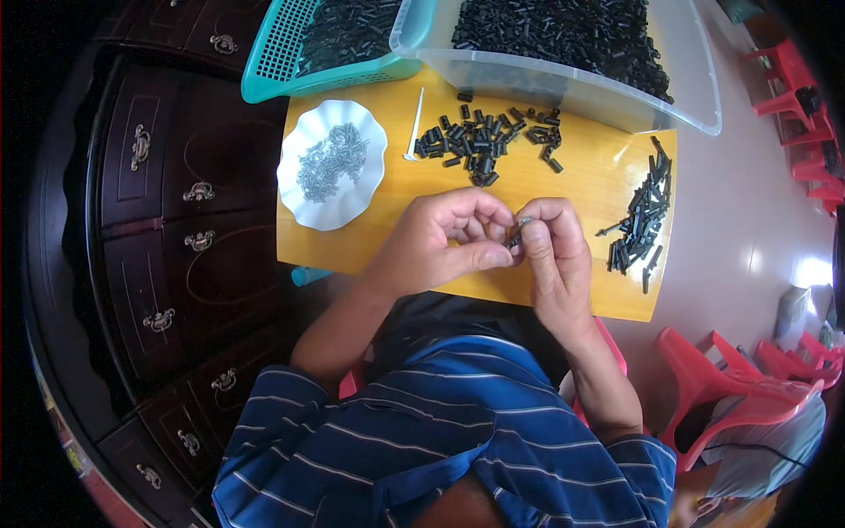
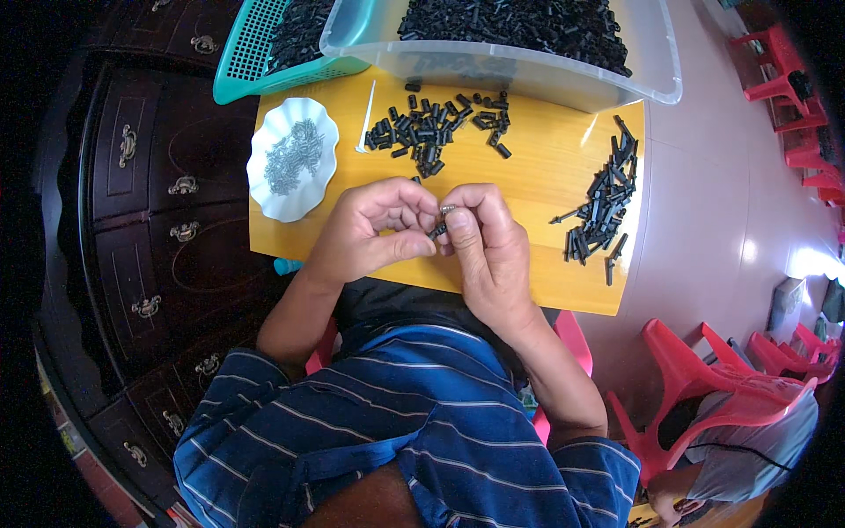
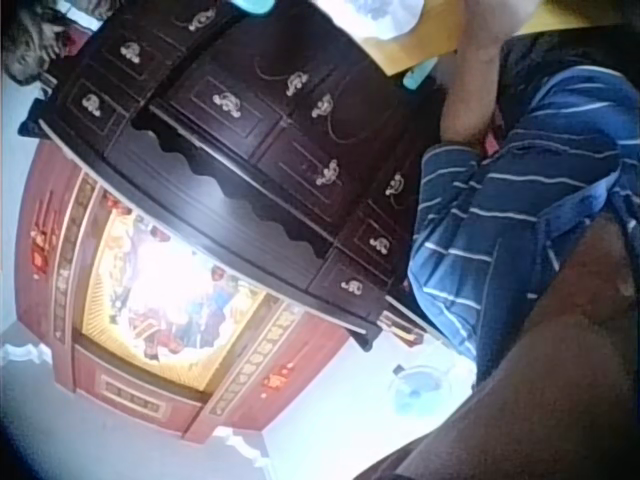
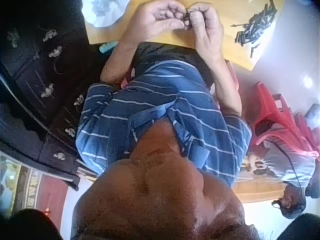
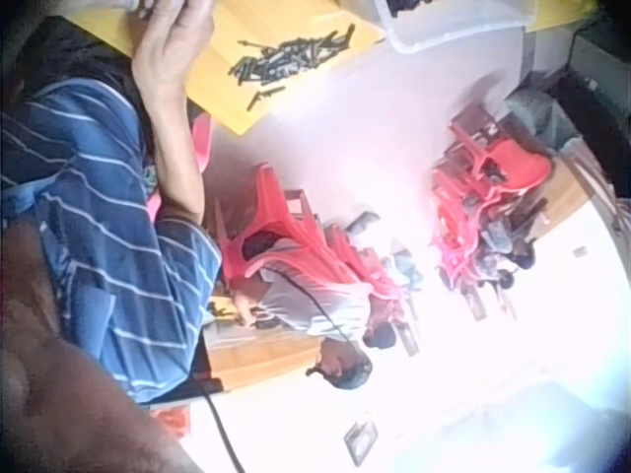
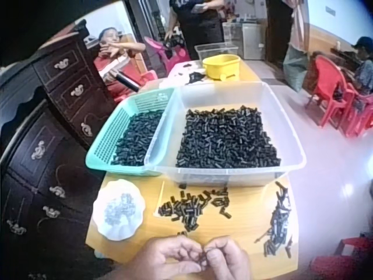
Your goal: Assembling small plastic components by hand at a workbench.
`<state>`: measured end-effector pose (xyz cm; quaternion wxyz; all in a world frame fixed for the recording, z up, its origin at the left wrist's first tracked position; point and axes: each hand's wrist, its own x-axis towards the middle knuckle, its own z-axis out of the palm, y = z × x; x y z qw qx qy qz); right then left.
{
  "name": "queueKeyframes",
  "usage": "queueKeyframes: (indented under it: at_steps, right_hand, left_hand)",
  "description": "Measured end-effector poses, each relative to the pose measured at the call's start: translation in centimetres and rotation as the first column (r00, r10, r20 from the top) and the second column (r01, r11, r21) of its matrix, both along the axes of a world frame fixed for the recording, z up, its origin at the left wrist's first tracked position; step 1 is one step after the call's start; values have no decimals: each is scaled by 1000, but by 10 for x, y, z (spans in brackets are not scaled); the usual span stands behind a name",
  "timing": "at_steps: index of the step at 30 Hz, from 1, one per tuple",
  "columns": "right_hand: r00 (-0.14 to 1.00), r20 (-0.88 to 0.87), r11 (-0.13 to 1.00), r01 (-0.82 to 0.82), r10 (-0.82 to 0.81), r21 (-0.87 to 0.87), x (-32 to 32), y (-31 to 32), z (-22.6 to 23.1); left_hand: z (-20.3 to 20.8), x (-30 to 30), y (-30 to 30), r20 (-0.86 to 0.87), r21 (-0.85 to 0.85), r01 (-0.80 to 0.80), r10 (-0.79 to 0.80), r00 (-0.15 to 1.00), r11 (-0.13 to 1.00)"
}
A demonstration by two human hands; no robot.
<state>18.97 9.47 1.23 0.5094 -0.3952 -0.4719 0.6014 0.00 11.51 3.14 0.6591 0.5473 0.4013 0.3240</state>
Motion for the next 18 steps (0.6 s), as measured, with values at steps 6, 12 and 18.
queueKeyframes:
  at_steps: [6, 12, 18]
  right_hand:
    - [998, 70, 993, -18, 10, 116, 0, 3, -6]
    - [984, -158, 995, -93, 88, -27, 0, 3, -11]
    - [911, -363, 942, -278, 196, -190, 4, 4, -8]
  left_hand:
    - [-1, 7, 3, 146, -119, -42, 59, 988, 992]
    - [5, 12, 2, -93, 264, -74, 101, 991, 962]
    - [7, 12, 5, -286, 642, -14, 257, 923, 767]
